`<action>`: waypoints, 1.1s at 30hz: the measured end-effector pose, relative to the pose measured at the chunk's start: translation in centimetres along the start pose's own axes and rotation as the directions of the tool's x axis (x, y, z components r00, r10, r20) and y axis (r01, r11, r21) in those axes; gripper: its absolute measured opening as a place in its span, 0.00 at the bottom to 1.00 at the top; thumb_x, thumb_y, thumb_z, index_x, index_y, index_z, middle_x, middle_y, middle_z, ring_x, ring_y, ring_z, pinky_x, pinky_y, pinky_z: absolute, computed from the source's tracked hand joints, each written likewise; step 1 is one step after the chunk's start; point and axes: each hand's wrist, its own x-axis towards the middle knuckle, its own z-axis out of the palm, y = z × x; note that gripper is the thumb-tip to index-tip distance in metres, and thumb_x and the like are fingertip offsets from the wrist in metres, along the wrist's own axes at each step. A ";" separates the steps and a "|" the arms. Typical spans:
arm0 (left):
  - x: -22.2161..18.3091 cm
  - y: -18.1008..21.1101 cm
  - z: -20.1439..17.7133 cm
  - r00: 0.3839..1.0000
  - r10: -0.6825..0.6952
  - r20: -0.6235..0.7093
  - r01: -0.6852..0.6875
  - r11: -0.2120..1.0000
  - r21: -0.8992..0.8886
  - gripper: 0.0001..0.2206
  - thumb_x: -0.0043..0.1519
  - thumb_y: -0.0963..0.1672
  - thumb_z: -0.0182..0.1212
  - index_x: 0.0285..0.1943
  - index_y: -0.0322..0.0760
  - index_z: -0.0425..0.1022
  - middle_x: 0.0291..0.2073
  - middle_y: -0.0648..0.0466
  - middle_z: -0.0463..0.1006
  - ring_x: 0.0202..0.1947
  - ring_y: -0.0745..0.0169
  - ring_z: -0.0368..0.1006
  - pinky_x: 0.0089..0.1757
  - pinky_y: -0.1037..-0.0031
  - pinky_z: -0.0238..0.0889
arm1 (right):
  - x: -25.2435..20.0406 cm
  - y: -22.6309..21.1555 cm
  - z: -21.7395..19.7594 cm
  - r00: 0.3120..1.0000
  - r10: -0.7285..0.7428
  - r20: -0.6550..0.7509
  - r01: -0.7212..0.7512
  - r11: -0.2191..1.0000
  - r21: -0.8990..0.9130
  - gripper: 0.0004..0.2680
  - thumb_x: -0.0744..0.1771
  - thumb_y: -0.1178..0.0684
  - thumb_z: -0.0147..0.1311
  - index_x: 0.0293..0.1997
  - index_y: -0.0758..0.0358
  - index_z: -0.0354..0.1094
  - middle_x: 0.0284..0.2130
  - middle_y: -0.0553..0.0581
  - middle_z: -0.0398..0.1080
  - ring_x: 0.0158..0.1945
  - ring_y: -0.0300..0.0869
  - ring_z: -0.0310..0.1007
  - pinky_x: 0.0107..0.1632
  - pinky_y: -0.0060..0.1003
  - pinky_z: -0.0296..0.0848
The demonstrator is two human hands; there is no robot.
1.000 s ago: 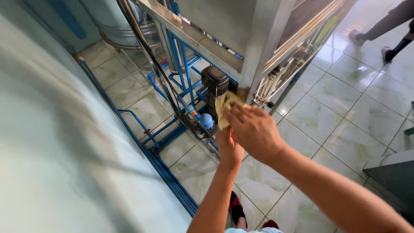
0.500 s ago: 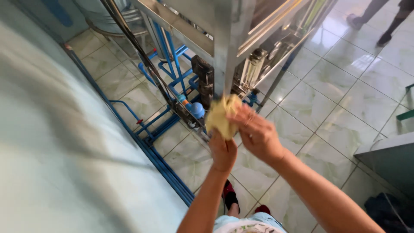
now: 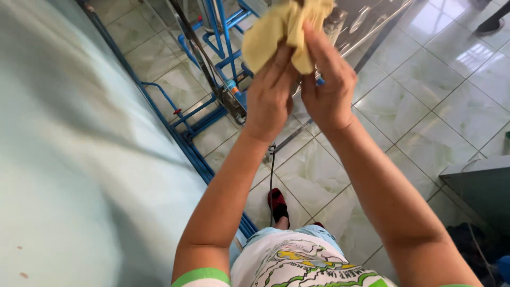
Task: Wiping down water filtration tanks and control panel with a cloth.
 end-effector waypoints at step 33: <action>-30.3 -6.8 11.1 0.542 -0.600 0.589 0.680 0.724 0.113 0.18 0.57 0.35 0.56 0.56 0.36 0.76 0.65 0.39 0.71 0.53 0.39 0.74 0.48 0.57 0.70 | -29.3 10.5 12.3 0.446 0.717 0.536 -0.807 0.581 -0.107 0.17 0.62 0.62 0.58 0.57 0.59 0.66 0.43 0.66 0.78 0.49 0.54 0.81 0.47 0.43 0.78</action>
